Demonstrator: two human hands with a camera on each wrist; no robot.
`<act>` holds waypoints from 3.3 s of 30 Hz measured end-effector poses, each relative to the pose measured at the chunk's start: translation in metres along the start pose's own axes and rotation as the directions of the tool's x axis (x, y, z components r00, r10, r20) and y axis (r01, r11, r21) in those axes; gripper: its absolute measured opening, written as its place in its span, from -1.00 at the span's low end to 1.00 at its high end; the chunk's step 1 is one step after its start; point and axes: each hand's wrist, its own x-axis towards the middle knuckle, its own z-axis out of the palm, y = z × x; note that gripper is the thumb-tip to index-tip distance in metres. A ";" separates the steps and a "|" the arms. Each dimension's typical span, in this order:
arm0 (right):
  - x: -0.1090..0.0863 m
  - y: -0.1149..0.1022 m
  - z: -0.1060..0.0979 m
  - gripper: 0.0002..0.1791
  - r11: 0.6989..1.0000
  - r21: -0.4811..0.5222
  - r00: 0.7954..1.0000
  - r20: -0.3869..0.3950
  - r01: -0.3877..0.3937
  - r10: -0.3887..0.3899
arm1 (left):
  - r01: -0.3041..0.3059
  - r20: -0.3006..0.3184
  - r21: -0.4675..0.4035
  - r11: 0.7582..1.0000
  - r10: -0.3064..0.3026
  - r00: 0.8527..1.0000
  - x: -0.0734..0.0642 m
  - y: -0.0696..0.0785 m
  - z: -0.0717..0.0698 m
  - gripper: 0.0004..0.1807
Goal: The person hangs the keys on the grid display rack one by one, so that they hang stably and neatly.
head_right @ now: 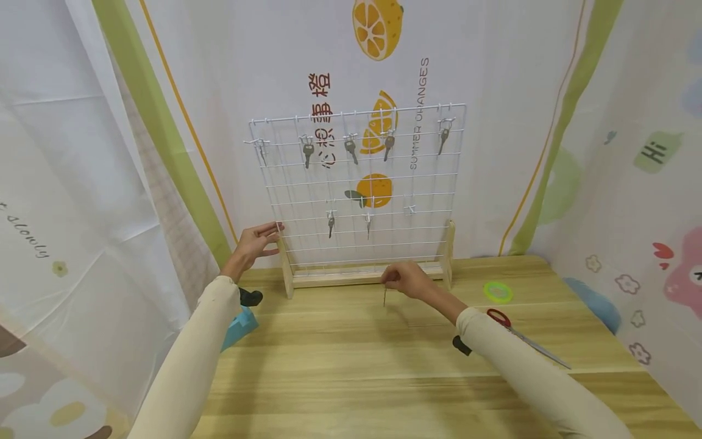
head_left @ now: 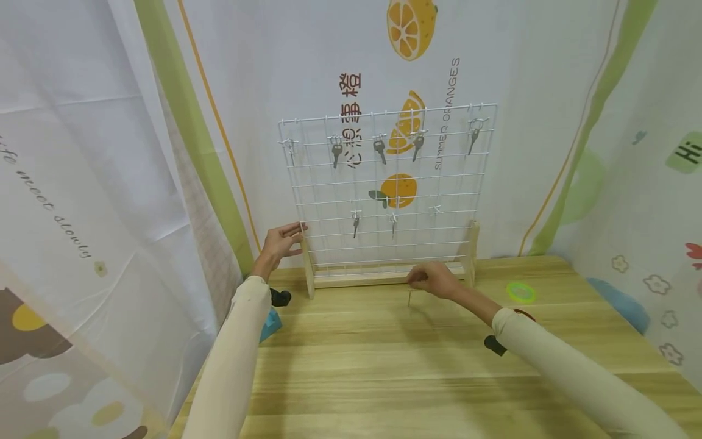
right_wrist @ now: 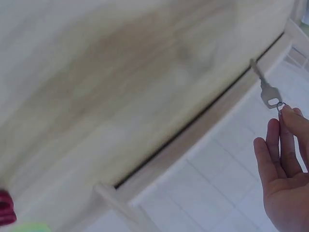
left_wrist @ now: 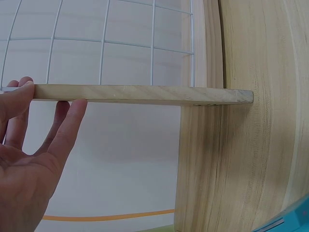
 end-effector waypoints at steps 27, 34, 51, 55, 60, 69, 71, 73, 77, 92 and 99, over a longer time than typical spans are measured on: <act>0.017 -0.024 -0.118 -0.89 0.991 -0.107 0.989 -0.134 -0.081 0.066 | 0.001 -0.009 0.002 1.000 -0.001 1.000 -0.004 0.001 0.003 -0.47; 0.026 -0.027 -0.135 -0.87 0.988 -0.122 0.983 -0.168 -0.095 0.074 | -0.006 -0.014 0.014 1.000 0.007 1.000 -0.003 -0.001 0.000 -0.46; 0.038 -0.024 -0.156 -0.86 0.977 -0.114 0.962 -0.225 -0.183 0.154 | -0.003 -0.016 0.007 1.000 0.003 1.000 -0.003 -0.001 -0.001 -0.47; 0.038 -0.020 -0.156 -0.85 0.975 -0.111 0.960 -0.228 -0.193 0.164 | -0.007 -0.012 0.008 1.000 0.007 1.000 -0.003 0.000 0.001 -0.47; 0.039 -0.016 -0.155 -0.84 0.973 -0.106 0.957 -0.231 -0.206 0.177 | -0.003 -0.003 0.001 1.000 0.003 1.000 -0.004 0.004 0.003 -0.46; 0.045 -0.007 -0.147 -0.83 0.970 -0.086 0.951 -0.235 -0.227 0.202 | 0.032 0.021 -0.025 0.999 -0.031 0.999 -0.018 0.023 0.004 -0.45; 0.046 -0.005 -0.145 -0.84 0.970 -0.083 0.950 -0.240 -0.227 0.201 | 0.037 0.022 -0.021 0.999 -0.036 0.999 -0.020 0.025 0.004 -0.45; 0.047 -0.003 -0.144 -0.84 0.970 -0.082 0.949 -0.244 -0.227 0.201 | 0.038 0.025 -0.019 0.999 -0.038 0.999 -0.021 0.025 0.004 -0.45; 0.048 0.000 -0.142 -0.84 0.971 -0.083 0.947 -0.254 -0.225 0.198 | 0.036 0.031 -0.022 0.999 -0.035 0.999 -0.019 0.025 0.005 -0.46; 0.037 0.001 -0.142 -0.86 0.976 -0.083 0.930 -0.328 -0.200 0.163 | -0.013 -0.027 0.064 0.998 0.015 1.000 -0.006 0.006 0.007 -0.48; 0.021 -0.001 -0.151 -0.83 0.977 -0.095 0.937 -0.315 -0.191 0.153 | -0.029 -0.035 0.142 0.989 0.034 0.999 -0.008 0.006 0.003 -0.46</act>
